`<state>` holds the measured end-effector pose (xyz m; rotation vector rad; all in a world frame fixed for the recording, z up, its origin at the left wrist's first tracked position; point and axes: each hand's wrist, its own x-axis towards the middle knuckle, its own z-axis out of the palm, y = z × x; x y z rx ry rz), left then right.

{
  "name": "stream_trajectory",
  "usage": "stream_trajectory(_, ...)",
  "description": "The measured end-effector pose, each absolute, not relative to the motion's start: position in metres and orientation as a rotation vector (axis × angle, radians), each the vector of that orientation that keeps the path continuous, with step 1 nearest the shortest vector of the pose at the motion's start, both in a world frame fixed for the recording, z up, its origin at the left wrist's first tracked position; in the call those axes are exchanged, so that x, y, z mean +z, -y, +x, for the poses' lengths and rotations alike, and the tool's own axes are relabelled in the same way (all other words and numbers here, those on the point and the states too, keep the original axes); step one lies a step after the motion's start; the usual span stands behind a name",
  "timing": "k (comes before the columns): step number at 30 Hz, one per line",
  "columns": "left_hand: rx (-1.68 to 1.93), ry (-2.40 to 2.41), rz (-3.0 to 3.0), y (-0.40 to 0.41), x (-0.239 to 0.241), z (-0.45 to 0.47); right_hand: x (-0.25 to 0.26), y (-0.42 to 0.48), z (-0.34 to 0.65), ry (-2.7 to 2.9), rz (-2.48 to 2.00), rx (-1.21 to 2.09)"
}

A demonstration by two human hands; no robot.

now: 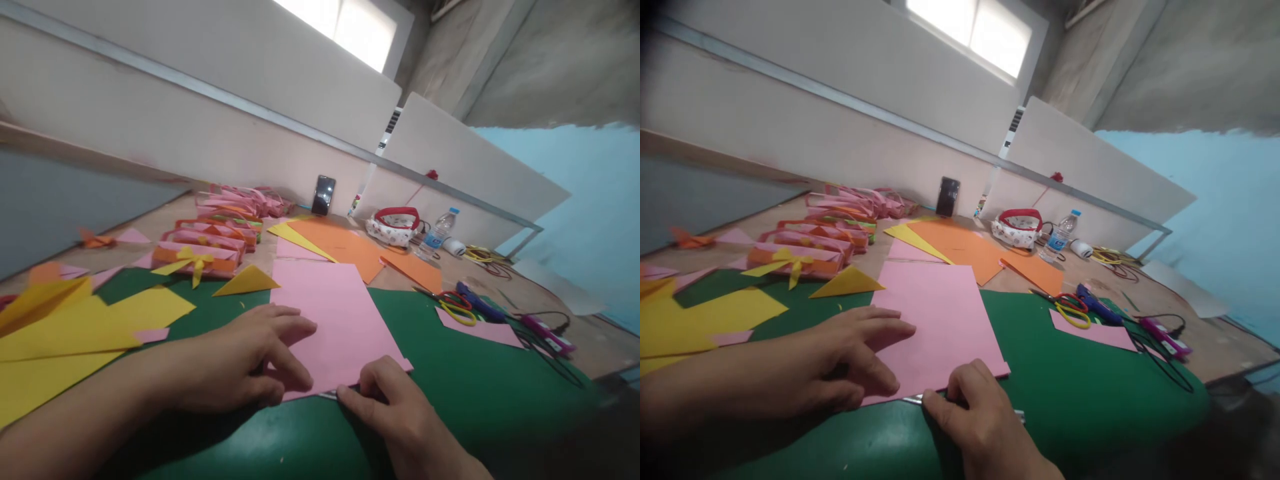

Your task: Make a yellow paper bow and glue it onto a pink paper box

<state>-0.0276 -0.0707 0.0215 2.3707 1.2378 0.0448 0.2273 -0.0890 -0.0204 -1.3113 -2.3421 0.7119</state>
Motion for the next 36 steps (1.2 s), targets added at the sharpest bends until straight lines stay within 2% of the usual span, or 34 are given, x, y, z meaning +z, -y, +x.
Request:
stream_trajectory(12, 0.111, -1.121, 2.387, 0.066, 0.017, -0.035, -0.017, 0.094, 0.228, 2.324, -1.306, 0.747)
stream_trajectory(23, 0.112, -1.133, 2.378, 0.065, 0.016, -0.034, -0.025, 0.096, 0.216, 2.432, -1.176, 0.566)
stream_trajectory(30, 0.117, -1.107, 2.376, 0.064, 0.012, -0.035, -0.031, 0.098, 0.205, 2.547, -1.026, 0.335)
stream_trajectory(36, 0.122, -1.105, 2.368, 0.063, 0.013, -0.036, -0.021, 0.095, 0.192, 2.492, -1.094, 0.558)
